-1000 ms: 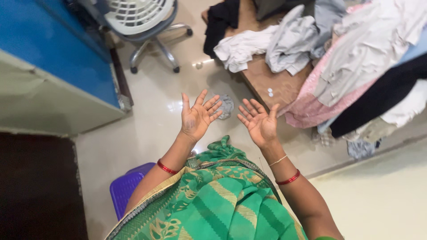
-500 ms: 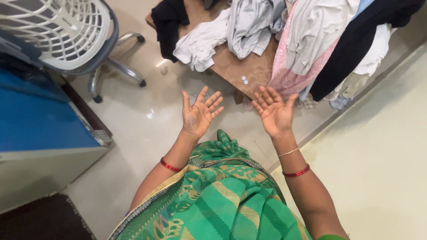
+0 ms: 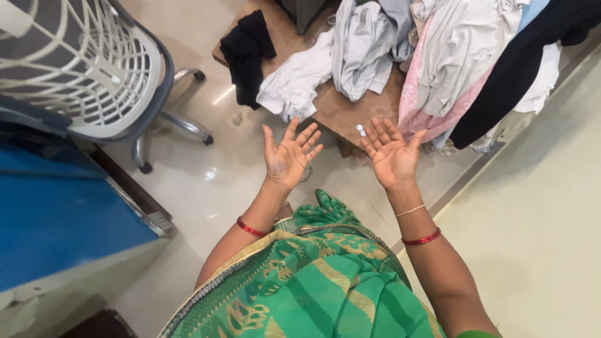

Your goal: The person repeatedly picks shirts from a pile on a bed, unfolds them, and hangs them on hooks attached to a door. The person handles several shirts one at a time, smoothing them before placing them on the hooks.

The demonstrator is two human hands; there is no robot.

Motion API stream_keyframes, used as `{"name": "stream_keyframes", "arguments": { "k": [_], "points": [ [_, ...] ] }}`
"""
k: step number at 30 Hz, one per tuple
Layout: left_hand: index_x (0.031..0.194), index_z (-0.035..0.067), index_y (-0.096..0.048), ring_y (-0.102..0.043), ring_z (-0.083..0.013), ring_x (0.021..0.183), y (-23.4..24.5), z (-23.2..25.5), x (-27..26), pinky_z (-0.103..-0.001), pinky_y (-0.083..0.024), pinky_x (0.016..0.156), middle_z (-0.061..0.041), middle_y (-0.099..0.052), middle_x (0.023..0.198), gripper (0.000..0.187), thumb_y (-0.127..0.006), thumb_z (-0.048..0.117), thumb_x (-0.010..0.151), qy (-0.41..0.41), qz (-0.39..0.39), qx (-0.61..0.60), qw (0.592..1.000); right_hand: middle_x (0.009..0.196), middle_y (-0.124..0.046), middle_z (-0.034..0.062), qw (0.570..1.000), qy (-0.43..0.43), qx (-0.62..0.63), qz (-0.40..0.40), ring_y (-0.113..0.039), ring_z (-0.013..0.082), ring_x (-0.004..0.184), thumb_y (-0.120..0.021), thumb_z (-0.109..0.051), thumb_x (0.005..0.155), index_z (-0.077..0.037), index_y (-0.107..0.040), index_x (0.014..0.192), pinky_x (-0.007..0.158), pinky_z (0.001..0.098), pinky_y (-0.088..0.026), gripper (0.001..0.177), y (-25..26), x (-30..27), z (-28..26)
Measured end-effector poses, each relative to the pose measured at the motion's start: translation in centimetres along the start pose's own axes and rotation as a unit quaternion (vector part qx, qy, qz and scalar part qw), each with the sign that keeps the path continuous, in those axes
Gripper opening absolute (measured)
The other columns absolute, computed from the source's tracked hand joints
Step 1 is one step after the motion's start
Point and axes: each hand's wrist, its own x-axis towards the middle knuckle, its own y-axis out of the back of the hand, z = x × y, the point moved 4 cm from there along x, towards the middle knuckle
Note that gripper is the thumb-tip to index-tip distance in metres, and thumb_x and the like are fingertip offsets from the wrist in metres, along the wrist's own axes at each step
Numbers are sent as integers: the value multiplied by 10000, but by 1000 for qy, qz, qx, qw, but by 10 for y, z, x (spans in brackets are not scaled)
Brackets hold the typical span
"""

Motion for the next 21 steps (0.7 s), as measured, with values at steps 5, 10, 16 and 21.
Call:
{"name": "stream_keyframes", "arguments": {
  "k": [5, 10, 16, 21],
  "points": [
    [1649, 151, -166, -320, -393, 1498, 9, 32, 18, -529, -276, 1213, -282, -303, 1635, 1057, -326, 855, 876, -2, -18, 1, 1000, 1491, -542, 191, 1000, -1, 7, 17, -502, 384, 1364, -359, -816, 893, -47, -550, 1322, 1147, 560, -424, 902, -18, 24, 23],
    [1631, 147, -201, -344, -398, 1487, 9, 44, 45, -535, -291, 1200, -285, -324, 1616, 1038, -319, 852, 877, 11, -21, -8, 1000, 1503, -525, 187, 1000, -3, -7, 28, -487, 386, 1366, -352, -816, 896, -59, -522, 1339, 1142, 565, -417, 894, -23, 46, 28],
    [1635, 145, -187, -350, -399, 1479, 17, 45, 82, -535, -294, 1195, -282, -329, 1615, 1053, -314, 859, 871, 17, 4, 2, 1000, 1545, -483, 203, 999, -25, -7, 41, -458, 390, 1407, -340, -821, 881, -31, -429, 1431, 1158, 563, -402, 967, -10, 86, 26],
    [1632, 177, -177, -359, -385, 1457, 11, 46, 121, -507, -292, 1185, -253, -343, 1618, 1061, -302, 874, 842, 23, 14, 40, 999, 1541, -469, 217, 998, -42, -4, 38, -456, 393, 1398, -345, -824, 885, -10, -404, 1469, 1153, 557, -384, 1004, -3, 130, 18]
  ]
}}
